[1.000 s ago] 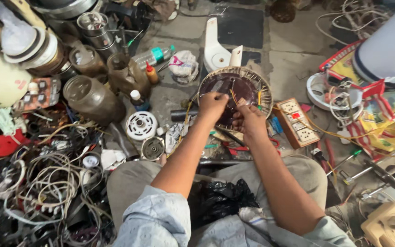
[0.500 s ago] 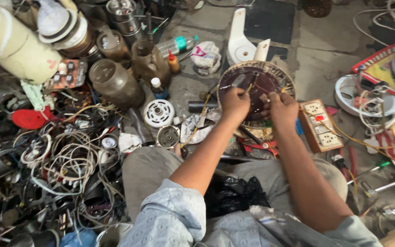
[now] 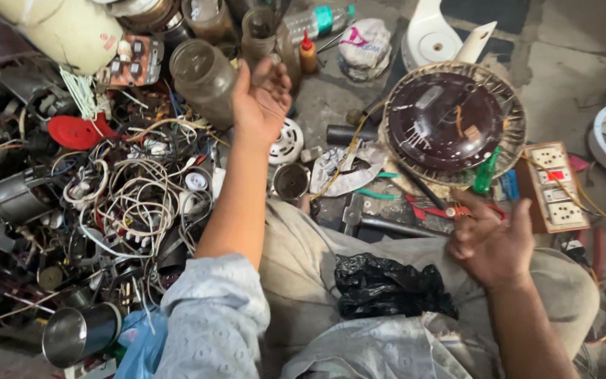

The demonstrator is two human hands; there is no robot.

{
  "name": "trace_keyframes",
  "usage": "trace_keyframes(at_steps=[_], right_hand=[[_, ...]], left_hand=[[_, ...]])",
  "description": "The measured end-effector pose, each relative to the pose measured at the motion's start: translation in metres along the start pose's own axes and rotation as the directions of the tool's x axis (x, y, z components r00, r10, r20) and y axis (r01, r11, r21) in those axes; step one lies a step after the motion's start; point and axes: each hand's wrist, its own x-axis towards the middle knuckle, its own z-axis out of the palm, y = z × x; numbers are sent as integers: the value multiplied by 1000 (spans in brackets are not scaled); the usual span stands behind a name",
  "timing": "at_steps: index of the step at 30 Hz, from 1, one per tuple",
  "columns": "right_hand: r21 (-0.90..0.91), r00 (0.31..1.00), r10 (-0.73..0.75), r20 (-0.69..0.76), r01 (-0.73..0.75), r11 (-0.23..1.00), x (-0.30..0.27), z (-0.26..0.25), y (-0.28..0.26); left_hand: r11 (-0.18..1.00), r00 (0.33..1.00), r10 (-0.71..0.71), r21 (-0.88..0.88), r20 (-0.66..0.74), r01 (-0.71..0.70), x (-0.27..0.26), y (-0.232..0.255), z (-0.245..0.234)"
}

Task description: The person sits on the floor in a cluttered workshop and repairs a ceiling fan motor. They use a screwdriver to adjust the internal wiring and components of the motor, which is placed on a woven mat. The person connects wires to a power strip to test the motor's functionality.

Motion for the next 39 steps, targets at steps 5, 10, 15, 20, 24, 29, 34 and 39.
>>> trace_keyframes(at_steps=[5,10,15,20,24,29,34,39], right_hand=[[-362,970,193,-147,-234,902,29,-9,18],[-395,953,193,-231,-274,877,30,-15,23],[-439,931,237,-276,-341,831,34,-12,23],[-487,933,251,-259,-351,800,42,-10,20],[-398,898,318,-303,-423,814,46,-5,18],[-375,912,303,-276,-392,840,43,1,17],[-454,937,251,-244,-339,824,40,7,20],[-580,957,159,-242,-274,767,36,5,23]], left_hand=[[591,924,232,799,-304,115,47,-38,-63],[-420,935,216,891,281,-171,109,-94,-115],[-579,958,118,802,260,-146,139,-126,-124],[-630,979,6,761,204,-155,139,-122,-97],[-709,972,-32,681,232,-186,146,-126,-102],[-712,908,-82,614,410,-342,151,-125,-109],[-541,815,42,699,577,-467,103,-91,-57],[-172,940,-114,925,321,-337,-5,-104,39]])
